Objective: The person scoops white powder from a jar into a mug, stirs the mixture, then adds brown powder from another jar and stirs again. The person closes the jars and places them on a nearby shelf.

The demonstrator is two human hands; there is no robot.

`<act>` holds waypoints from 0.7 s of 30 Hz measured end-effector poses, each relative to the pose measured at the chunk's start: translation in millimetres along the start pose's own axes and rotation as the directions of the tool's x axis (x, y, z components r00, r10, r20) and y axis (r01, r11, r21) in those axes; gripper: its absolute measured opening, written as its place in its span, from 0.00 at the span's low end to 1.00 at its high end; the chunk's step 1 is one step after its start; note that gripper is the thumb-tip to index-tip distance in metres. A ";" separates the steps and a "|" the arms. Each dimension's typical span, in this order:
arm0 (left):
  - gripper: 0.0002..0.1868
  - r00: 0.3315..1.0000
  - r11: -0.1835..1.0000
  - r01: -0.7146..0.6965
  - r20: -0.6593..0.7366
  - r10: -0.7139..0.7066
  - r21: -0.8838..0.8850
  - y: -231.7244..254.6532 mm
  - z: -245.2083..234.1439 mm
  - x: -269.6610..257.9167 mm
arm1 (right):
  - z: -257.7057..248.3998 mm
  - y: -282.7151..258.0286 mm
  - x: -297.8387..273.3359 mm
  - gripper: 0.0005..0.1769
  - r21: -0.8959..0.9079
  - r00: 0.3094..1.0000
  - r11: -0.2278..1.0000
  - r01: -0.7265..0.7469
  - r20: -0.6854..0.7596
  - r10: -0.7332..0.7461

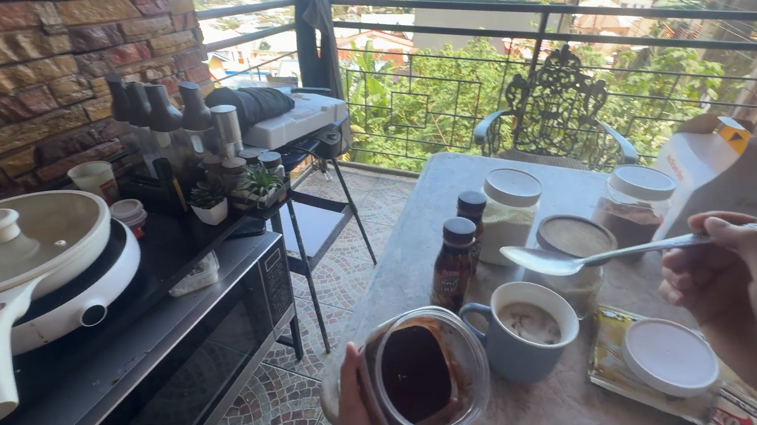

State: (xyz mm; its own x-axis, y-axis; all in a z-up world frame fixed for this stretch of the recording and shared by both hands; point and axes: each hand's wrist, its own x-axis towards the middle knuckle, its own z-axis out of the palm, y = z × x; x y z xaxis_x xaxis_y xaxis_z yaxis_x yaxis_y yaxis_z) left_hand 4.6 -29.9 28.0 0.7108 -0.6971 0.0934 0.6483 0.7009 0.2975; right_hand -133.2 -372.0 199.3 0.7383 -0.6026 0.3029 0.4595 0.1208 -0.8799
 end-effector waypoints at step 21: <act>0.36 0.977 0.979 -0.101 0.203 0.064 0.177 -9.3 -6.1 10.5 | 126.5 77.5 -101.0 0.14 -0.821 0.954 0.495 0.285 0.292 -0.065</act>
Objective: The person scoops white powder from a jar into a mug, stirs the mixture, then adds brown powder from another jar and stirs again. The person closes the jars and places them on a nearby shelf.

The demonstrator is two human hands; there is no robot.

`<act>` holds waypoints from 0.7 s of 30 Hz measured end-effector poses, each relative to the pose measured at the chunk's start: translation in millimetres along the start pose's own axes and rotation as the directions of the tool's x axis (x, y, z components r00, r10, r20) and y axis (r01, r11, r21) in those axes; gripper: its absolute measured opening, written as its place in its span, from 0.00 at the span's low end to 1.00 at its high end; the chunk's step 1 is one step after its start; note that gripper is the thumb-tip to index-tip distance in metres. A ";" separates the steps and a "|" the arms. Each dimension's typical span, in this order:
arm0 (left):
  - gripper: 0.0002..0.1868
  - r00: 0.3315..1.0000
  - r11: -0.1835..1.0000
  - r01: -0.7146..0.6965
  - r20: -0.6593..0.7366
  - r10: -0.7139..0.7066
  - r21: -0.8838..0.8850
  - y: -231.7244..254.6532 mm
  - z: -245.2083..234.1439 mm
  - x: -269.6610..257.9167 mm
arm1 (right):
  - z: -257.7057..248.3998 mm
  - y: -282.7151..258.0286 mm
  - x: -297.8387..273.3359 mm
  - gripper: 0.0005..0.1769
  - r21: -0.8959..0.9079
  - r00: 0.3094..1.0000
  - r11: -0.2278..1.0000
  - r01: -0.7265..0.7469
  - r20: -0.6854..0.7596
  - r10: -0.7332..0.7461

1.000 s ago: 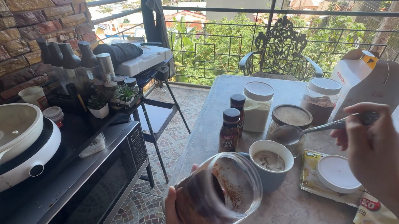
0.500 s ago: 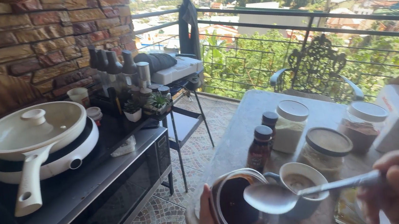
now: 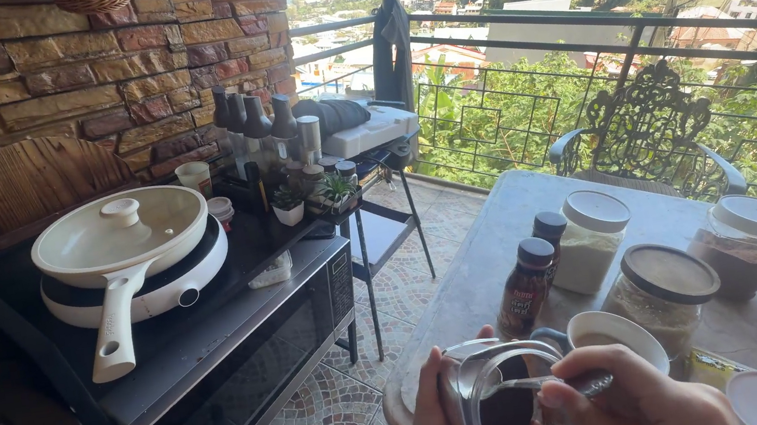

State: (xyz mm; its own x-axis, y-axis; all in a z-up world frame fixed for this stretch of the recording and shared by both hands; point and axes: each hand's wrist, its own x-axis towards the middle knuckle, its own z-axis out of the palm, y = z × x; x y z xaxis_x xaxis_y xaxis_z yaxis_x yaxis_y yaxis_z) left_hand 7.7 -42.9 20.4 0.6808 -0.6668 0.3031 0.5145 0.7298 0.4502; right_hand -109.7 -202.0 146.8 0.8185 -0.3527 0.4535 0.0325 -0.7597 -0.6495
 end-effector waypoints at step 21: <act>0.38 0.963 0.936 0.076 -0.217 -0.158 -0.343 2.4 3.7 -0.5 | 11.8 42.7 -2.6 0.14 0.140 0.987 0.988 0.060 -0.158 -0.038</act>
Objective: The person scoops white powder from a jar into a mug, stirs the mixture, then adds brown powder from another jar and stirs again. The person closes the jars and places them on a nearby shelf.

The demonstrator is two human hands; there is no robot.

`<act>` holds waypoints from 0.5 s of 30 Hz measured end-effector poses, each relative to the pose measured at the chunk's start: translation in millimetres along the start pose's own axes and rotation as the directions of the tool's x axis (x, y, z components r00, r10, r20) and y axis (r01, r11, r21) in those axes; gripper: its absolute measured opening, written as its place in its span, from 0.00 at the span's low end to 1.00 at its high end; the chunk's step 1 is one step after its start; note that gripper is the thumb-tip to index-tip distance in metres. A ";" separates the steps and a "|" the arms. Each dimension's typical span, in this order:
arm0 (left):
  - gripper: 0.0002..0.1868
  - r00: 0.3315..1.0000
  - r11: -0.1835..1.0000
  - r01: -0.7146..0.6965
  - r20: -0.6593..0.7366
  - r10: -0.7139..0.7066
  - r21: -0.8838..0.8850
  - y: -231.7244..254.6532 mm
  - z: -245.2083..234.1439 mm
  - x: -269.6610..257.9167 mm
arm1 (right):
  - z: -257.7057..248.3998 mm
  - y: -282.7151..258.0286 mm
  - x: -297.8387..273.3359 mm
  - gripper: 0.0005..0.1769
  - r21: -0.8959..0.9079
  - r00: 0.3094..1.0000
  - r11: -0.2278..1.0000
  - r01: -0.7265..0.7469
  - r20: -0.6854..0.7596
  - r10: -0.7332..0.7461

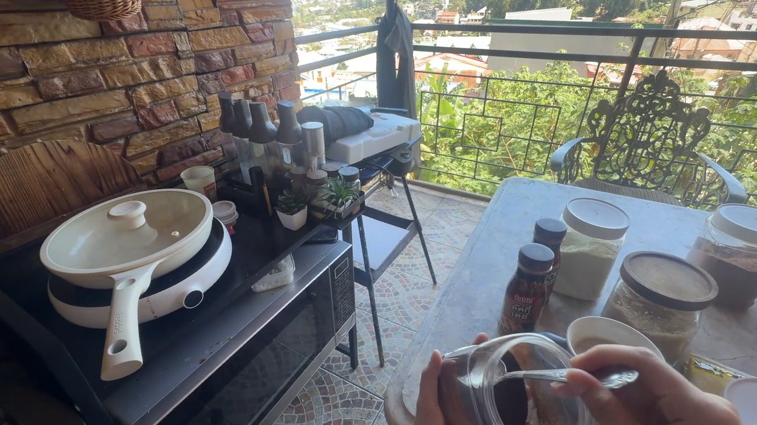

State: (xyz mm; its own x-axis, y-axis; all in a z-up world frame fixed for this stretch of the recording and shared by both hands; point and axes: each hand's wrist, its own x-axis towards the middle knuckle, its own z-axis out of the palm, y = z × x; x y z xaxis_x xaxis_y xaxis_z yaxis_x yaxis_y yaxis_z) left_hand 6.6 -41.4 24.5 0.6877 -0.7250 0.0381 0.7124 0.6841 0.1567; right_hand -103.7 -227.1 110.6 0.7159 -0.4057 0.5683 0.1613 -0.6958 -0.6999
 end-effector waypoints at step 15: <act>0.41 0.942 0.995 -0.090 -0.327 0.071 -0.044 5.7 16.6 4.2 | -88.1 13.9 11.6 0.09 0.328 0.975 0.944 -0.029 -0.199 0.099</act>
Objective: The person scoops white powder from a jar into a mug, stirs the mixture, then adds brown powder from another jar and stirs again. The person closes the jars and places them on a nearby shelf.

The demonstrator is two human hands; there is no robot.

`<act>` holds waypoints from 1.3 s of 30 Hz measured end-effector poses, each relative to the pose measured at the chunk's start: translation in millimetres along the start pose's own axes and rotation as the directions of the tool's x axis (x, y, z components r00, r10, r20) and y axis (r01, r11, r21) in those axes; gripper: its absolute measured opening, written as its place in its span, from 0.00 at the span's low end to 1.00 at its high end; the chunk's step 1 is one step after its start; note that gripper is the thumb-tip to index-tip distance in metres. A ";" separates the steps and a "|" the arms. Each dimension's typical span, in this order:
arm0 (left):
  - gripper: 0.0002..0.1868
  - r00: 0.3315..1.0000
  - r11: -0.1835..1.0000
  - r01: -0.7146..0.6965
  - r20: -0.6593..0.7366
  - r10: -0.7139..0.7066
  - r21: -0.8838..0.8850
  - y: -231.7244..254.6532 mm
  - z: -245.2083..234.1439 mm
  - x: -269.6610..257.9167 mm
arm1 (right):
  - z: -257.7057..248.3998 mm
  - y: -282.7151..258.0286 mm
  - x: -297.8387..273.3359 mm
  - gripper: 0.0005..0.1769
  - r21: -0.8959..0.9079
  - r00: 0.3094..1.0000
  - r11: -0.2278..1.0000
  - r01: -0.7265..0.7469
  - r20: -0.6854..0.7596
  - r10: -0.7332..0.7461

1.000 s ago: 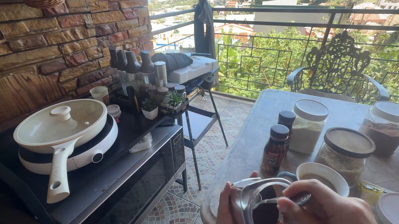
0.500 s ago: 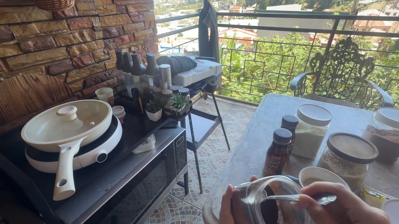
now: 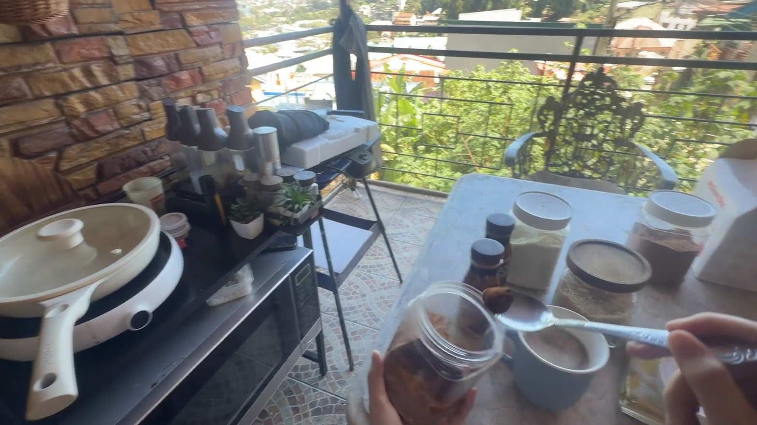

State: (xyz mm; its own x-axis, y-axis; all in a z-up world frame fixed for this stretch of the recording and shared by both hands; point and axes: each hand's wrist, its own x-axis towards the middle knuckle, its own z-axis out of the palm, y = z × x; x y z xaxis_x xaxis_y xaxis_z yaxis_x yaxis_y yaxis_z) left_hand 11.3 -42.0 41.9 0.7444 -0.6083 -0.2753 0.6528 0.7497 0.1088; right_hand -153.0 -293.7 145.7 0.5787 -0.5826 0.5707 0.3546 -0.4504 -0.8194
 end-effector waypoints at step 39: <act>0.45 0.987 0.994 -0.046 -0.151 0.061 0.102 -0.5 18.7 -10.7 | 14.5 -2.7 31.4 0.09 -0.592 0.917 0.801 0.090 0.362 0.165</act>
State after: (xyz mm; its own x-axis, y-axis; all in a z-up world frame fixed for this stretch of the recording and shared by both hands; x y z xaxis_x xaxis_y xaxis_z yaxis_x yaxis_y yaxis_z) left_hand 5.6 -40.7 62.7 0.7534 -0.5148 -0.4091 0.6286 0.7463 0.2186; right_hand -125.2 -301.0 165.0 0.8555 -0.3636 0.3686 -0.0987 -0.8134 -0.5733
